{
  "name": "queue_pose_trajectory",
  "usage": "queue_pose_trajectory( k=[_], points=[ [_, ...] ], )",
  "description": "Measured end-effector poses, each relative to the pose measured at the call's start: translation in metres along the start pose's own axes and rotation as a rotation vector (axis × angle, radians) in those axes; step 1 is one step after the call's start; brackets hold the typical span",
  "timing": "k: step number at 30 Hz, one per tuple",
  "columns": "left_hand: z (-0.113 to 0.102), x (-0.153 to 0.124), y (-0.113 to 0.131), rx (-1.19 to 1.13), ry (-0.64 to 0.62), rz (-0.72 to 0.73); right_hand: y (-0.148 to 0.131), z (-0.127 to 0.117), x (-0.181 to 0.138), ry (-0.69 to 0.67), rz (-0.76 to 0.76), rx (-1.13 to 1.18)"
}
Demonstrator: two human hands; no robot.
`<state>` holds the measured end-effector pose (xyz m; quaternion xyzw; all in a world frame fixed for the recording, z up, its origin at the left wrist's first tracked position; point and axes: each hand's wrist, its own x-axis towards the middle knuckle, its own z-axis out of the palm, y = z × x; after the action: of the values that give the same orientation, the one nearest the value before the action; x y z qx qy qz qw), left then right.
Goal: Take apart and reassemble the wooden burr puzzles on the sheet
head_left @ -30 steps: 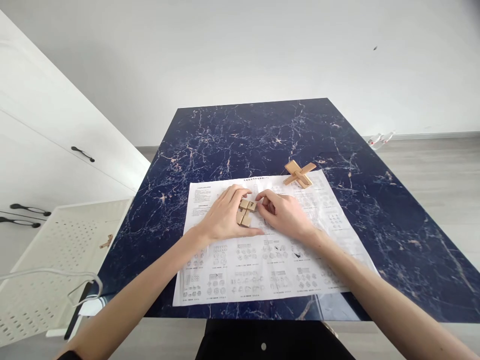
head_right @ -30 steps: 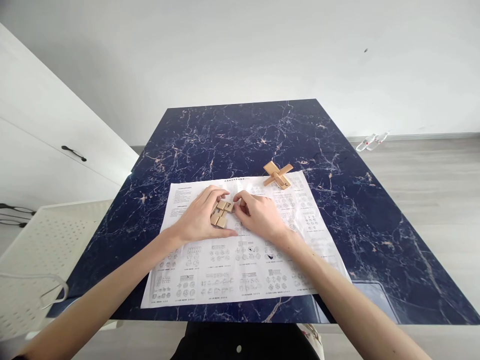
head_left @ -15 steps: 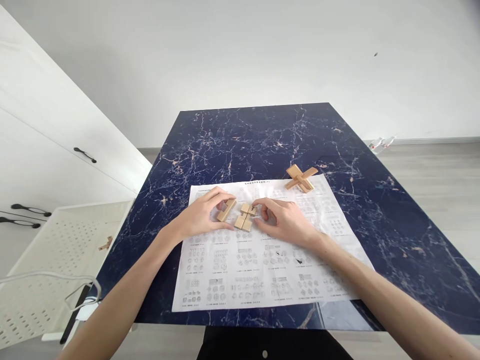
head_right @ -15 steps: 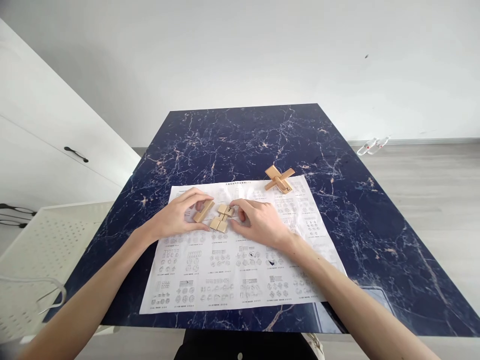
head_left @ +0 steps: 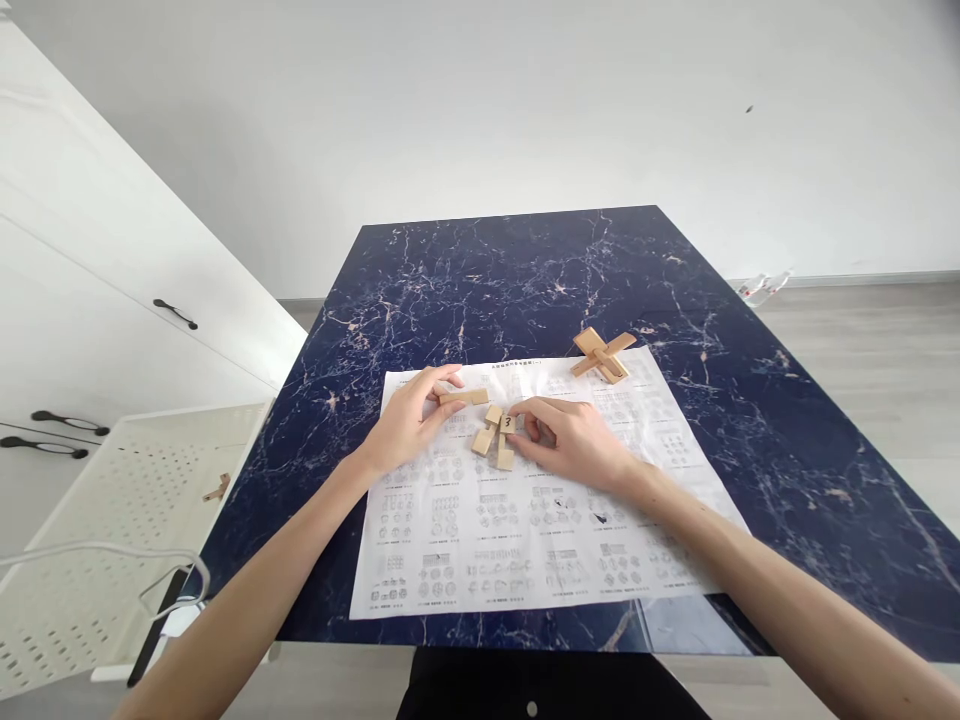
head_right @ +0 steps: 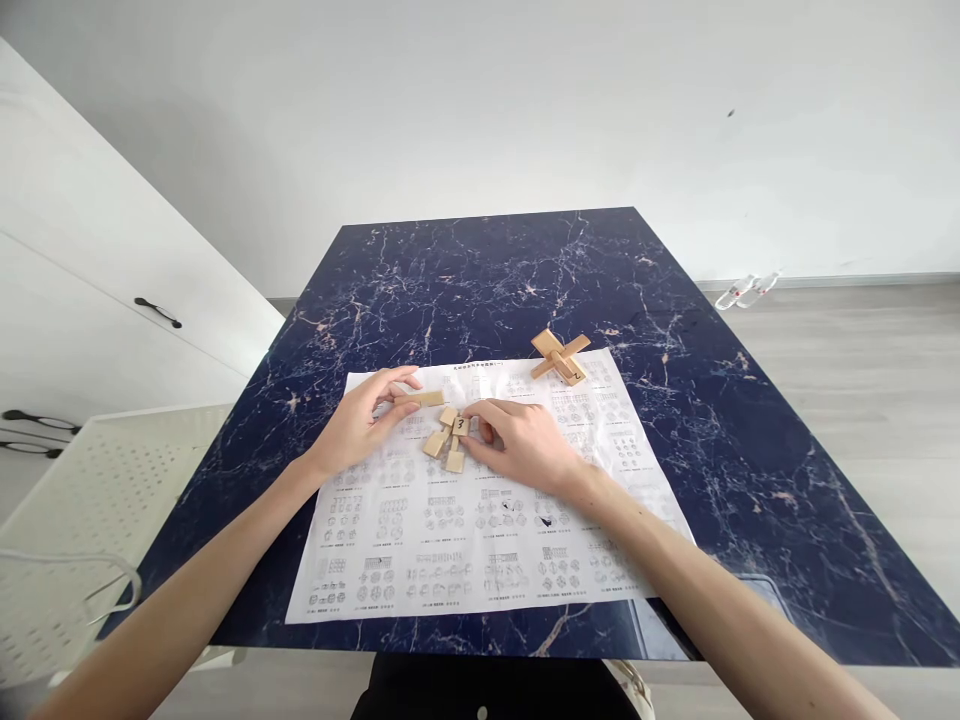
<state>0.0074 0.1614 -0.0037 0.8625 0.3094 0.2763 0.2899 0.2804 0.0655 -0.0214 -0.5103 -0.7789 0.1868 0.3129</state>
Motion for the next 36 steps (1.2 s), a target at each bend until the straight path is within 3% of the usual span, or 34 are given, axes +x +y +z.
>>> queue_pose_trajectory(
  k=[15,22,28,33,36],
  points=[
    [0.005,-0.007,0.001,0.112,-0.062,-0.054,0.001,0.001,-0.001,-0.003,0.018,0.025],
    [0.006,-0.005,0.005,0.05,-0.051,-0.092,-0.001,0.0,0.0,-0.003,0.009,0.005],
    [0.003,0.001,0.017,-0.324,0.051,-0.307,-0.002,0.0,-0.001,0.001,0.007,0.014],
    [-0.001,0.004,0.013,-0.793,0.127,-0.567,-0.002,0.001,-0.001,0.018,-0.005,0.016],
    [-0.002,0.006,0.01,-0.951,0.118,-0.659,-0.002,0.001,-0.001,0.018,-0.001,0.017]
  ],
)
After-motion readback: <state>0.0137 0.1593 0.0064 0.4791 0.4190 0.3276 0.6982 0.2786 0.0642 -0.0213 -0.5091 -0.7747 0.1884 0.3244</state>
